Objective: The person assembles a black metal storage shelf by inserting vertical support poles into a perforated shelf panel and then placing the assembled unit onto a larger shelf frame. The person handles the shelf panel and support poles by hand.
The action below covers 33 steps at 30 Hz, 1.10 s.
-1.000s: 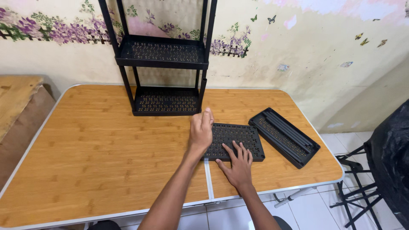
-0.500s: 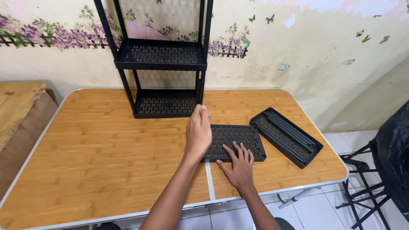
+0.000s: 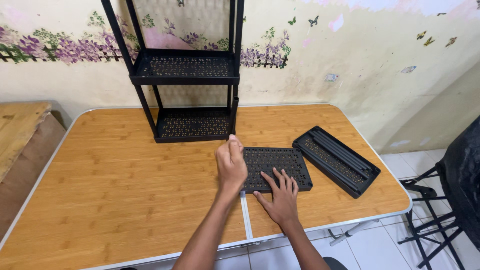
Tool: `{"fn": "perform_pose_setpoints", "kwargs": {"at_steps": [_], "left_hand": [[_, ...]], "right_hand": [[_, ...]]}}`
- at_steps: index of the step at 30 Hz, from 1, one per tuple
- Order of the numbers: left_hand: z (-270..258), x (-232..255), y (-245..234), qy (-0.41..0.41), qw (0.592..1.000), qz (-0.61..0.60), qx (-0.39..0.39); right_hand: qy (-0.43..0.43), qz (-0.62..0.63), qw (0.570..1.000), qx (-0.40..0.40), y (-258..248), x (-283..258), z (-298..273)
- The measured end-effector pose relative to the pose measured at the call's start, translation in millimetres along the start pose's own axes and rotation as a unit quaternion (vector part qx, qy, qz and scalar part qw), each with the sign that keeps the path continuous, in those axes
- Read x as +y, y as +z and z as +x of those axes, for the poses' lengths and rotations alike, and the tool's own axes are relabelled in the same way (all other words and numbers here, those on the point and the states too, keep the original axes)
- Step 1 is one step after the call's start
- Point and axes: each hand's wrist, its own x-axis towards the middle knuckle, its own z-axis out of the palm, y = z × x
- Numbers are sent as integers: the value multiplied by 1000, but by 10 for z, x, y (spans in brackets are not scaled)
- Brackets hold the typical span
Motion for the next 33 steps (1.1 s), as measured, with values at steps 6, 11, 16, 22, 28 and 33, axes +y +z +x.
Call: {"fn": "perform_pose_setpoints", "kwargs": {"at_steps": [6, 11, 16, 22, 28, 33], "left_hand": [[305, -241, -222, -138, 950, -190, -204], [192, -78, -131, -104, 987, -29, -123], [-7, 331, 37, -68, 994, 80, 12], [-109, 404, 96, -39, 994, 84, 55], [63, 29, 50, -31, 999, -24, -8], [319, -185, -185, -173, 945, -194, -199]], "right_hand": [[-4, 4, 1000, 2, -11, 5, -8], [-10, -2, 1000, 10, -1, -12, -4], [4, -8, 1000, -10, -11, -14, 15], [10, -10, 1000, -13, -19, -18, 36], [5, -4, 1000, -4, -17, -28, 51], [8, -6, 1000, -5, -17, -10, 44]]}}
